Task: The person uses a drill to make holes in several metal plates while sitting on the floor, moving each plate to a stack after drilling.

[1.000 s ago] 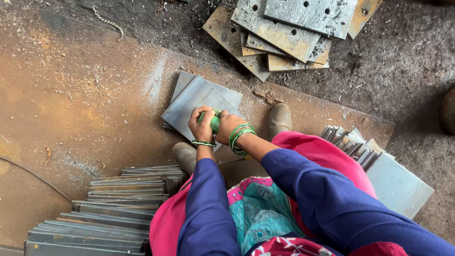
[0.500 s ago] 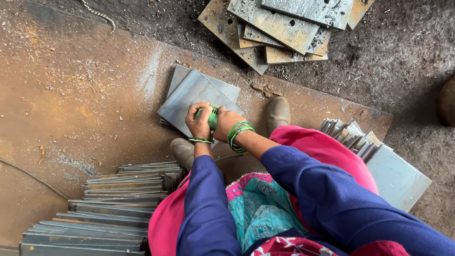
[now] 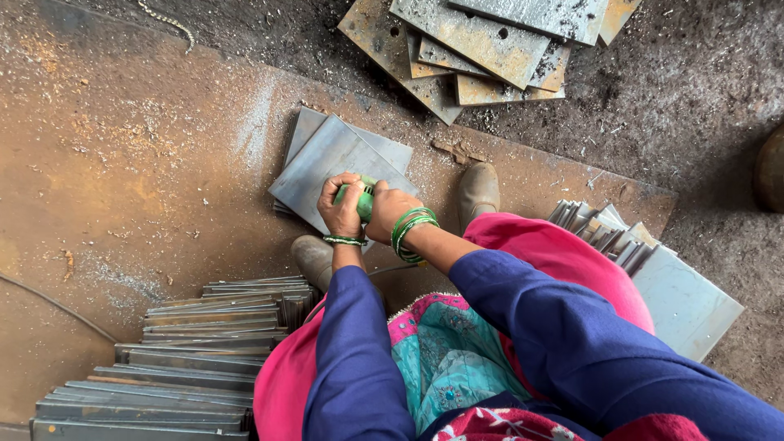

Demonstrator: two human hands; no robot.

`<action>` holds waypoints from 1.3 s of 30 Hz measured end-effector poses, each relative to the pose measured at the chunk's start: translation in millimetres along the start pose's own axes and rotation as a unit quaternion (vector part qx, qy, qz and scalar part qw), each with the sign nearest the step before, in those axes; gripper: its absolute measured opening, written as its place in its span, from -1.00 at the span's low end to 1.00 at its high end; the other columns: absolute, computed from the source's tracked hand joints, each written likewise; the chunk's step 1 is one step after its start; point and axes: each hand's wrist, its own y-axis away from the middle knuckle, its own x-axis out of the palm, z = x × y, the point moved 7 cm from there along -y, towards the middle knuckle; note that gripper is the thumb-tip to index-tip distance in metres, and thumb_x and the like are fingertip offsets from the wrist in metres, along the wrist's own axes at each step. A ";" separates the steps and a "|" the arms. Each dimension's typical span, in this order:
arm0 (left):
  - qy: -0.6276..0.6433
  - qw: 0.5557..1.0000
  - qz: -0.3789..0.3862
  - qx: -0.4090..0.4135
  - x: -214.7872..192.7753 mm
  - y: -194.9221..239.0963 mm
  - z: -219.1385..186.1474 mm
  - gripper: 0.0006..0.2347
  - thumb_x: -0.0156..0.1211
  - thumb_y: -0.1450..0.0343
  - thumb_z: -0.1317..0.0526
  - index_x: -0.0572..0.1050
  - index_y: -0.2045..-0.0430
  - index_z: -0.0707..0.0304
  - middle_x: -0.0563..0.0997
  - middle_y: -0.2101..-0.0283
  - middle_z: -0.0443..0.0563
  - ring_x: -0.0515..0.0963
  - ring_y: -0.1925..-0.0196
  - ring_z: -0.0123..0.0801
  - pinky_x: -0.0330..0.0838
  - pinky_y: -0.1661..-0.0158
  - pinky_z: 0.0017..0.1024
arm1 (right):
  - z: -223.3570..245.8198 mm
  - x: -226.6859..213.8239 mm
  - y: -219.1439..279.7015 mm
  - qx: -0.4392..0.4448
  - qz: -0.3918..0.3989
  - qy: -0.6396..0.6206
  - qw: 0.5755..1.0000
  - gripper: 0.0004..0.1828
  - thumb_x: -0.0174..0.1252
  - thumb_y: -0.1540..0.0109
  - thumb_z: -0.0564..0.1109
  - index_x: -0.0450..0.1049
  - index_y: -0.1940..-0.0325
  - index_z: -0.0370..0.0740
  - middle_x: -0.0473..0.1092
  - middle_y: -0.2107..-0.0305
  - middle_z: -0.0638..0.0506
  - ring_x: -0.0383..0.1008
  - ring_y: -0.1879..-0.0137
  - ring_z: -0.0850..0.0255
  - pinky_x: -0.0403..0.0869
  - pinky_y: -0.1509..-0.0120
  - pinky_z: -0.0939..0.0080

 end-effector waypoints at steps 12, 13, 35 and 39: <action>-0.014 1.000 0.001 0.011 -2.7 -2.3 1.5 -0.90 0.31 -0.28 0.44 0.58 0.41 0.31 0.65 0.22 -0.01 0.58 0.09 -0.38 0.45 -0.07 -0.37 | -1.3 4.1 -3.7 -0.009 -0.008 0.003 1.000 -0.27 0.31 -0.04 0.02 0.25 -0.16 -0.41 0.51 0.15 -0.42 0.57 -0.02 -0.28 0.53 -0.13 -0.13; 0.000 1.000 0.000 0.002 -1.8 -2.3 1.5 -0.90 0.31 -0.28 0.44 0.58 0.41 0.31 0.64 0.22 -0.02 0.57 0.11 -0.39 0.45 -0.05 -0.38 | -0.7 3.3 -3.2 -0.011 -0.007 0.004 1.000 -0.28 0.30 -0.05 0.03 0.25 -0.16 -0.41 0.51 0.15 -0.42 0.57 -0.02 -0.28 0.53 -0.13 -0.13; -0.015 1.000 0.005 0.017 2.9 -0.4 -3.4 -0.90 0.33 -0.27 0.45 0.57 0.43 0.30 0.65 0.24 -0.01 0.59 0.10 -0.38 0.46 -0.09 -0.36 | 1.5 -3.3 4.1 -0.003 -0.001 0.007 1.000 -0.29 0.29 -0.05 0.02 0.26 -0.16 -0.40 0.50 0.13 -0.43 0.56 -0.06 -0.26 0.52 -0.16 -0.11; -0.009 1.000 0.003 0.013 4.0 0.0 -3.6 -0.89 0.33 -0.26 0.45 0.57 0.44 0.30 0.65 0.25 -0.02 0.58 0.11 -0.39 0.46 -0.07 -0.36 | 1.4 -3.2 3.3 -0.004 -0.003 0.010 1.000 -0.28 0.31 -0.04 0.03 0.27 -0.16 -0.40 0.49 0.13 -0.44 0.56 -0.06 -0.26 0.52 -0.17 -0.11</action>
